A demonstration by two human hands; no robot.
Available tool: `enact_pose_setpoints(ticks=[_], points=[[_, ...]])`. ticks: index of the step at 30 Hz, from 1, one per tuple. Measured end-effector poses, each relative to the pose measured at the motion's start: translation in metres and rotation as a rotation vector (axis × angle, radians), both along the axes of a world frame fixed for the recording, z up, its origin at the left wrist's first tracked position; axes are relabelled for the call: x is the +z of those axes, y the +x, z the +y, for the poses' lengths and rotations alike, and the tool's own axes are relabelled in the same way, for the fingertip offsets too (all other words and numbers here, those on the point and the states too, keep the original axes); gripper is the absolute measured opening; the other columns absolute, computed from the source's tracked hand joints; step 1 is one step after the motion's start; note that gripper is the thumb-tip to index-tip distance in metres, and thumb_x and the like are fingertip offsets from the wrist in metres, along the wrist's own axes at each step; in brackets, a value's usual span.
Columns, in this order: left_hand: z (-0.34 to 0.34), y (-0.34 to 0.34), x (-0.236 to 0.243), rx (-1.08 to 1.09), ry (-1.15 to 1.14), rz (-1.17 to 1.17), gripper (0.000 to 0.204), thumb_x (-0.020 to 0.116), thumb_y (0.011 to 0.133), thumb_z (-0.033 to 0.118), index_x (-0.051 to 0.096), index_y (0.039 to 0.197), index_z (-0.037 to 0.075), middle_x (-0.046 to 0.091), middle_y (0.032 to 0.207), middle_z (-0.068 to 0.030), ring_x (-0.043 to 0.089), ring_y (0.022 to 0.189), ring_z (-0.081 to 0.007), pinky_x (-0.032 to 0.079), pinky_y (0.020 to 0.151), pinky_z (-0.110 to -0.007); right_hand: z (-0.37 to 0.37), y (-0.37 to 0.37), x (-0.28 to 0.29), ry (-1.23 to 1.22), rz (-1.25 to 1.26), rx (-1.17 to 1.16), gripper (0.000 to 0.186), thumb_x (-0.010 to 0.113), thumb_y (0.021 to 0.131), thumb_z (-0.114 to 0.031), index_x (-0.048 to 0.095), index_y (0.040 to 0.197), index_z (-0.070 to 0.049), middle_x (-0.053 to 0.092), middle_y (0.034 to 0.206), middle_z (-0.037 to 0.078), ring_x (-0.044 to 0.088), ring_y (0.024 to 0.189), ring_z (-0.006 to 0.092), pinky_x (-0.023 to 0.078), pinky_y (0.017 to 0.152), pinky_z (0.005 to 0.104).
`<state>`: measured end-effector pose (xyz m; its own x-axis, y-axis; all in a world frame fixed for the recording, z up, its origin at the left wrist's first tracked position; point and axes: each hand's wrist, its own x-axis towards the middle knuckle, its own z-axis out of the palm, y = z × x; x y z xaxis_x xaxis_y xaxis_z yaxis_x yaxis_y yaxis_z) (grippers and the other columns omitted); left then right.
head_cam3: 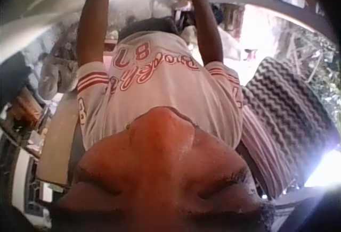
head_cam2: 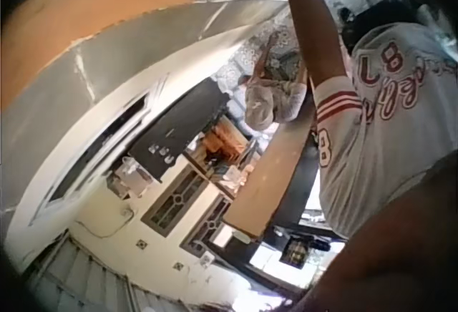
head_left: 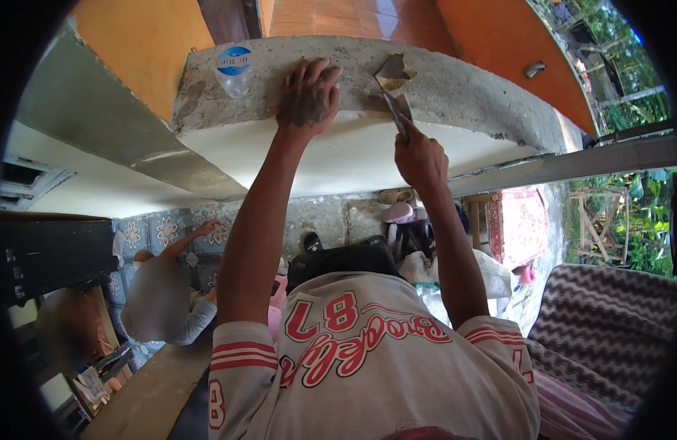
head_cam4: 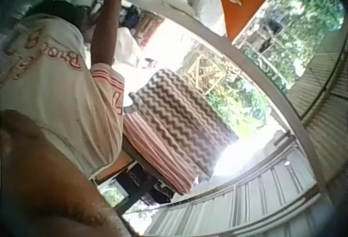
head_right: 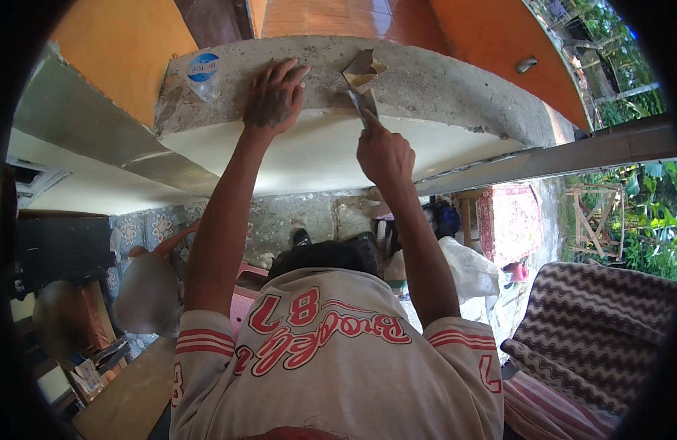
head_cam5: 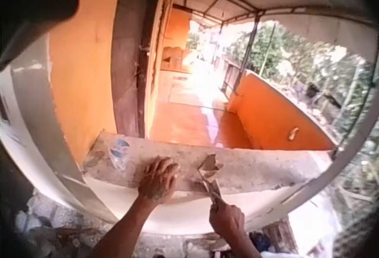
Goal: The person smooths and scrapes the edge of a concrete wall using a metal scraper and sandpaper.
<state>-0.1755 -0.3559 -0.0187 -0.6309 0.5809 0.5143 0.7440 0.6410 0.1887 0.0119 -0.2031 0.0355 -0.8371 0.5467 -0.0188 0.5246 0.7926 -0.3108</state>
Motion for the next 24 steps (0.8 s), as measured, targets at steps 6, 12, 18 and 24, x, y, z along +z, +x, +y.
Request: enact_pose_setpoints(ticks=[6,12,18,24], points=[[0.001,0.004,0.001,0.015,-0.009,-0.016,0.041,0.051,0.102,0.031,0.060,0.141,0.022,0.052,0.150,-0.0071,0.047,0.139,-0.0303,0.038,0.113,-0.052,0.028,0.039,-0.006,0.083,0.115,-0.180,0.044,0.054,0.100,-0.027,0.058,0.143,-0.019,0.074,0.092,0.025,0.071,0.087,0.0458,0.054,0.082,0.0578],[0.004,0.002,0.005,0.023,-0.037,-0.013,0.043,0.049,0.103,0.034,0.058,0.143,0.020,0.050,0.152,-0.0076,0.044,0.141,-0.0327,0.035,0.116,-0.052,-0.007,0.009,-0.007,-0.060,0.044,-0.167,0.047,0.052,0.100,-0.028,0.052,0.146,-0.021,0.073,0.094,0.027,0.070,0.091,0.0482,0.054,0.084,0.0570],[-0.003,0.006,-0.003,-0.014,-0.079,0.055,0.044,0.049,0.105,0.035,0.055,0.146,0.020,0.047,0.156,-0.0077,0.042,0.144,-0.0343,0.032,0.119,-0.053,-0.039,0.000,-0.011,-0.073,0.033,0.020,0.049,0.053,0.100,-0.029,0.050,0.149,-0.026,0.071,0.080,0.026,0.070,0.079,0.0490,0.054,0.079,0.0589],[-0.014,0.037,-0.003,0.001,-0.042,0.061,0.049,0.051,0.104,0.034,0.052,0.148,0.014,0.046,0.156,-0.0089,0.041,0.144,-0.0327,0.029,0.121,-0.055,0.079,0.059,-0.044,-0.098,0.157,-0.428,0.051,0.050,0.100,-0.030,0.048,0.149,-0.014,0.074,0.097,0.023,0.070,0.092,0.0464,0.054,0.083,0.0564]])
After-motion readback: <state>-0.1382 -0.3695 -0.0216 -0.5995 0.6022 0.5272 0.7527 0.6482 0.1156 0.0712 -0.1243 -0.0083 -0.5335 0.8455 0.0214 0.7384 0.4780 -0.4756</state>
